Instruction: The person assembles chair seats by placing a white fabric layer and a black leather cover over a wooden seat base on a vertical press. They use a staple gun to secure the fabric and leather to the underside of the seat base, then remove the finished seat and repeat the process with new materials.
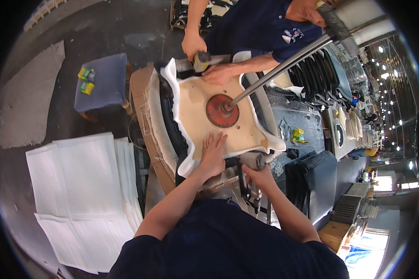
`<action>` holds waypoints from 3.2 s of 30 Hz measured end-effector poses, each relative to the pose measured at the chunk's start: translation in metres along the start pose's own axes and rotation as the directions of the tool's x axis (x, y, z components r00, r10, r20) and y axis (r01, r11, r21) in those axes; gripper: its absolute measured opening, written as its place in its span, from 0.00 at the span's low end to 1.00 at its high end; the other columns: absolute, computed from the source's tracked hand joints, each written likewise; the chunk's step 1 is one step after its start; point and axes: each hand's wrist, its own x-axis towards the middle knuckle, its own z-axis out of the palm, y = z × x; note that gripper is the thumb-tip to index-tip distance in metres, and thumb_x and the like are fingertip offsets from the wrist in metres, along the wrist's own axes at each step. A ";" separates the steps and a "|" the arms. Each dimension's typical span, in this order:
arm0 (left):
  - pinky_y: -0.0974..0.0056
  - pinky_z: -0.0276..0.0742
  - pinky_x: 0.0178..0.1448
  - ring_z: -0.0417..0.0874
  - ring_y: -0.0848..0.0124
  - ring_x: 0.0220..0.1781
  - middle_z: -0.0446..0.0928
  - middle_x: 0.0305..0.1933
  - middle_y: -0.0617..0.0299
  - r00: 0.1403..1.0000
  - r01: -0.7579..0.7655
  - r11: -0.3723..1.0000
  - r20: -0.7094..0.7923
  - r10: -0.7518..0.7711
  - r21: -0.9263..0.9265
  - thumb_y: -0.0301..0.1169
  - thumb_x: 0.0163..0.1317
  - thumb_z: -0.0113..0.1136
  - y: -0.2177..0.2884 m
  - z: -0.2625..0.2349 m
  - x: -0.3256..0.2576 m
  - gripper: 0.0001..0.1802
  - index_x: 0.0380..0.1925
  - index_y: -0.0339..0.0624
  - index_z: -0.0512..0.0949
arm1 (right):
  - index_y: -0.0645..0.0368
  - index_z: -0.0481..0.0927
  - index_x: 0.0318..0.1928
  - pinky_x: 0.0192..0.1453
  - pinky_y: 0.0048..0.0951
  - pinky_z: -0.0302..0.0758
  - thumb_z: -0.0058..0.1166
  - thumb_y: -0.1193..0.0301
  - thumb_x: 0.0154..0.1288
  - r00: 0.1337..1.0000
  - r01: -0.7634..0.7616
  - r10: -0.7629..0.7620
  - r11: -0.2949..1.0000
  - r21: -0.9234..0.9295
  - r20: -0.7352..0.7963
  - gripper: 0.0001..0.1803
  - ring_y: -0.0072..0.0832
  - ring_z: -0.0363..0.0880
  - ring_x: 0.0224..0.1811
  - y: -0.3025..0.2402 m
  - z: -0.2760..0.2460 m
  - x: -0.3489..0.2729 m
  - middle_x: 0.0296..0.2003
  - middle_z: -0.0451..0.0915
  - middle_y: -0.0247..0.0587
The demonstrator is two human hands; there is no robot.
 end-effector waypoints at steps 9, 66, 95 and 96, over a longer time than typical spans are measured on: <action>0.31 0.42 0.91 0.52 0.41 0.92 0.63 0.88 0.53 0.924 -0.367 0.871 0.240 0.299 0.327 0.47 0.64 0.73 0.010 0.028 -0.043 0.46 0.80 0.46 0.69 | 0.62 0.86 0.45 0.26 0.30 0.76 0.72 0.71 0.70 0.942 0.197 -0.179 0.980 0.034 -0.286 0.10 0.24 0.81 0.20 0.052 -0.044 -0.047 0.24 0.83 0.32; 0.46 0.77 0.52 0.82 0.48 0.43 0.83 0.39 0.52 0.884 0.068 0.909 -0.447 0.136 0.410 0.28 0.68 0.69 0.106 0.120 0.030 0.04 0.37 0.40 0.87 | 0.51 0.85 0.68 0.71 0.46 0.81 0.84 0.53 0.54 0.777 -0.474 0.386 0.878 -0.060 -0.497 0.42 0.48 0.86 0.67 0.320 -0.299 0.118 0.61 0.90 0.49; 0.46 0.70 0.54 0.76 0.48 0.47 0.77 0.43 0.50 0.956 0.272 0.771 -0.253 -0.148 0.575 0.26 0.64 0.64 0.111 0.125 0.048 0.07 0.42 0.43 0.79 | 0.54 0.84 0.56 0.29 0.34 0.79 0.79 0.57 0.65 0.852 -0.414 0.523 0.679 0.606 -0.004 0.25 0.27 0.82 0.26 0.380 -0.421 0.352 0.38 0.84 0.34; 0.46 0.70 0.54 0.76 0.48 0.47 0.77 0.43 0.50 0.958 0.267 0.772 -0.245 -0.148 0.577 0.26 0.64 0.64 0.110 0.125 0.052 0.07 0.42 0.43 0.79 | 0.54 0.84 0.57 0.30 0.34 0.79 0.79 0.57 0.65 0.854 -0.403 0.519 0.693 0.598 -0.026 0.26 0.27 0.83 0.27 0.387 -0.424 0.354 0.38 0.84 0.34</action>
